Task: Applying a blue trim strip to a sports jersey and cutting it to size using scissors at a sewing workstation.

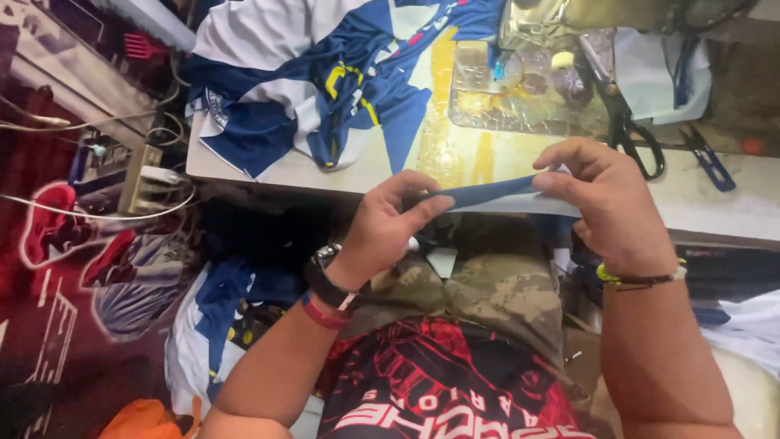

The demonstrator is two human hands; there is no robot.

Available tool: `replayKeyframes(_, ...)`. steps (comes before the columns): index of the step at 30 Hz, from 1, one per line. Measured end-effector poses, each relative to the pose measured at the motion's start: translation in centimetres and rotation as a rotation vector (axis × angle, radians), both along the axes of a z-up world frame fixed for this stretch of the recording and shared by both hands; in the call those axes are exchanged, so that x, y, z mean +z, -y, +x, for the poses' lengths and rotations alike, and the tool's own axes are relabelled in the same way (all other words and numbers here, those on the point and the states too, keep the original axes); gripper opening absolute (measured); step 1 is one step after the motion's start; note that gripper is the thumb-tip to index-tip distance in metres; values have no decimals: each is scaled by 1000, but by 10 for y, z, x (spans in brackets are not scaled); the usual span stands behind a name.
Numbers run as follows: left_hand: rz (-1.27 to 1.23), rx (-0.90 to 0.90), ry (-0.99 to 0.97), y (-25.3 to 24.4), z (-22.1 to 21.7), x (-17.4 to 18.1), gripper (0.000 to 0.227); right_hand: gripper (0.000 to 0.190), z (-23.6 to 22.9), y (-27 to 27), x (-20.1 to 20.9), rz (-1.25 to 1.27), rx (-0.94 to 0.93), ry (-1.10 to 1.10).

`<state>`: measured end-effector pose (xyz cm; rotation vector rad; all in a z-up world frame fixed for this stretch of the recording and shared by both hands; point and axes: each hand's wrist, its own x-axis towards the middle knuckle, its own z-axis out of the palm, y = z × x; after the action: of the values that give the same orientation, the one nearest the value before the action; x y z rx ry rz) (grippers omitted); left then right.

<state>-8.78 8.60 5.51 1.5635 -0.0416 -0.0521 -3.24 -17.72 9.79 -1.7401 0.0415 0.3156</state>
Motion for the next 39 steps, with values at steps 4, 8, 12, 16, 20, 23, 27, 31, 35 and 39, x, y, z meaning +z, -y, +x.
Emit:
replayKeyframes(4, 87, 36, 77, -7, 4, -1, 13, 15, 2, 4, 12, -269, 135, 24)
replayKeyframes(8, 394, -59, 196, 16, -4, 14, 44, 11, -20, -11, 14, -331, 286, 148)
replayKeyframes(12, 141, -284, 159, 46, -6, -7, 37, 12, -28, -20, -9, -302, 317, 249)
replayKeyframes(16, 148, -310, 194, 42, -10, -3, 33, 14, -32, -12, -1, -228, 261, -15)
replayKeyframes(20, 246, -279, 191, 27, -11, -2, 31, 16, -32, 28, -43, -153, 227, -99)
replayKeyframes(23, 347, -262, 203, 26, -11, -14, 31, 24, -38, 21, -36, -234, 94, -137)
replayKeyframes(27, 280, -175, 425, 31, -13, -16, 25, 14, -43, 18, -29, -142, 120, 268)
replayKeyframes(31, 271, -114, 506, 45, -16, -19, 45, 54, -33, 18, -28, -565, 440, 579)
replayKeyframes(35, 314, 8, 581, 52, -18, -22, 32, 10, -43, -4, -32, -590, 319, 871)
replayKeyframes(39, 489, 61, 691, 55, -23, -18, 53, 9, -46, -6, -38, -696, 260, 787)
